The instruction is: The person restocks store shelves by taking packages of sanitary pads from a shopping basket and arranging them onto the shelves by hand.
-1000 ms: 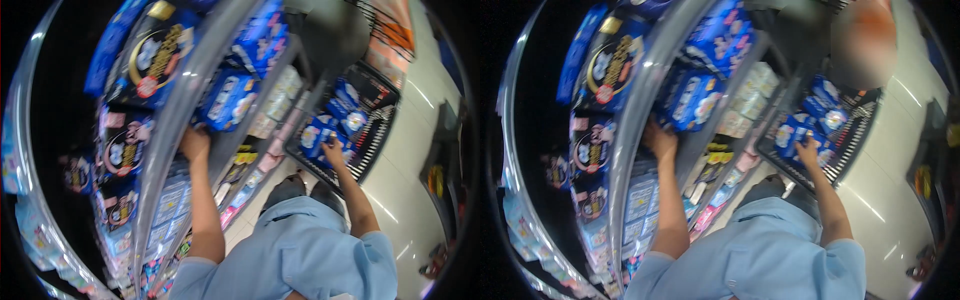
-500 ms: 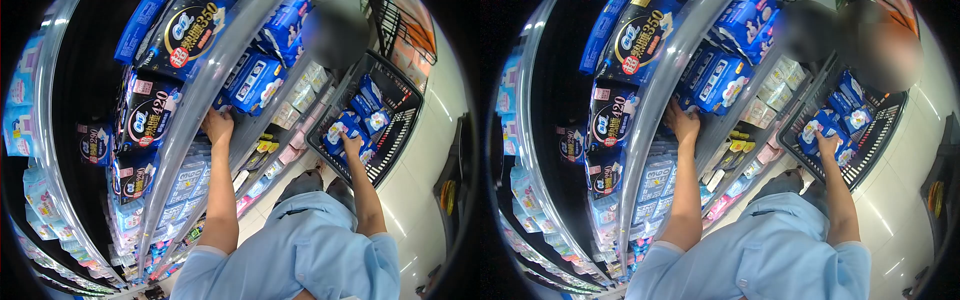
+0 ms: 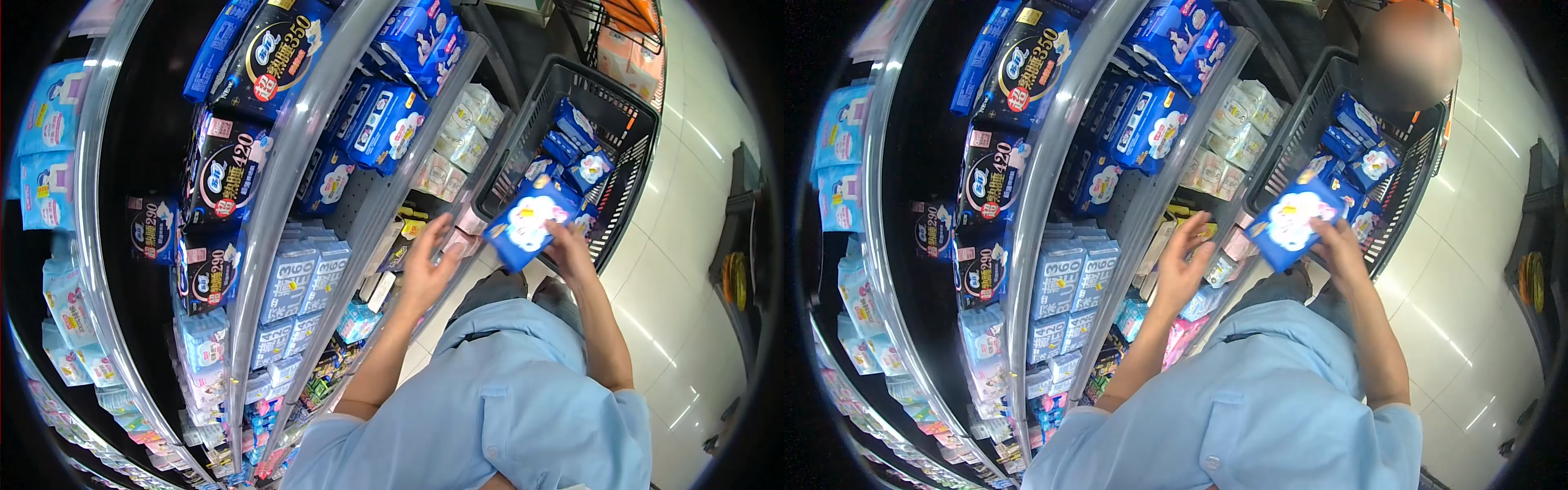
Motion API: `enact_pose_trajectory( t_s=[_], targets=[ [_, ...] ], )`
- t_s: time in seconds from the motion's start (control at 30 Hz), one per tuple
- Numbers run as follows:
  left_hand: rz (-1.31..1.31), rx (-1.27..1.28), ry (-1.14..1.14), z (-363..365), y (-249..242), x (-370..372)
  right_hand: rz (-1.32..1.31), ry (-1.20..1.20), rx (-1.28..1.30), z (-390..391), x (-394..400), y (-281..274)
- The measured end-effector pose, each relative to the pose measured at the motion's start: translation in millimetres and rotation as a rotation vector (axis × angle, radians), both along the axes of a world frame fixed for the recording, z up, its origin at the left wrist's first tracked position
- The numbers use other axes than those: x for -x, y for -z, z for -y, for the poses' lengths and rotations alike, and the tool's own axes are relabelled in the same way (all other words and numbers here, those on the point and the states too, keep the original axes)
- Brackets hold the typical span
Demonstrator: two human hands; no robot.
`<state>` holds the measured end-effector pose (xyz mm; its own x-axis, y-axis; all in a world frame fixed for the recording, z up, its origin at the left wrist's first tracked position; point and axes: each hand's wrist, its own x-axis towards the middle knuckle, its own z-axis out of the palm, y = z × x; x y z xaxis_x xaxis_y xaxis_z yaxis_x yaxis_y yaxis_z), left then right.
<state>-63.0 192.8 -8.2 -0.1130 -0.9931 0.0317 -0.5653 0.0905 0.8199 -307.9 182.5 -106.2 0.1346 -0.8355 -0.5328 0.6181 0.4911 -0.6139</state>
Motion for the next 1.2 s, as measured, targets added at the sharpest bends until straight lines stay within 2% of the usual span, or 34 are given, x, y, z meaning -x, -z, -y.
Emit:
enact_pose_trajectory(
  t_s=[0.03,0.07,0.13,0.2,0.27,0.33,0.43,0.53,0.6,0.67,0.77,0.83,0.93,1.1,1.2],
  targets=[
    [-0.104,-0.129,-0.009,-4,5,9,0.008,-0.084,0.024,-3,-9,-14],
    [-0.329,-0.273,-0.011,-9,15,14,0.016,-0.169,0.048,-4,-18,-25],
    [-0.034,-0.293,0.033,-10,4,17,0.083,-0.31,0.156,-4,-35,-37],
    [-0.349,-0.498,-0.056,-9,-7,13,0.057,-0.332,0.234,-6,-48,-37],
    [-0.327,-0.531,-0.092,-12,-14,4,0.057,-0.374,0.252,-7,-57,-40],
    [-0.309,-0.323,-0.107,-13,-15,-2,0.016,-0.4,0.288,-12,-61,-51],
    [-0.043,-0.093,-0.269,-4,-28,-20,-0.005,-0.407,0.29,-19,-70,-33],
    [0.59,0.263,-0.365,11,-43,-42,0.015,-0.472,0.138,-21,-65,-23],
    [0.691,0.396,-0.414,19,-47,-54,-0.018,-0.471,0.128,-21,-61,-22],
    [0.615,0.313,-0.446,26,-47,-69,-0.034,-0.455,0.115,-21,-57,-21],
    [0.228,0.133,-0.485,33,-40,-86,-0.035,-0.412,0.091,-21,-53,-22],
    [-0.039,-0.043,-0.53,30,-56,-75,-0.04,-0.39,0.07,-19,-50,-22],
    [-0.229,-0.065,-0.511,28,-57,-85,-0.047,-0.374,0.063,-19,-46,-26],
    [-0.263,0.046,-0.597,31,-61,-95,-0.054,-0.386,0.029,-16,-48,-22],
    [0.036,0.213,-0.636,41,-47,-106,-0.04,-0.394,0.023,-14,-51,-13]
  ],
)
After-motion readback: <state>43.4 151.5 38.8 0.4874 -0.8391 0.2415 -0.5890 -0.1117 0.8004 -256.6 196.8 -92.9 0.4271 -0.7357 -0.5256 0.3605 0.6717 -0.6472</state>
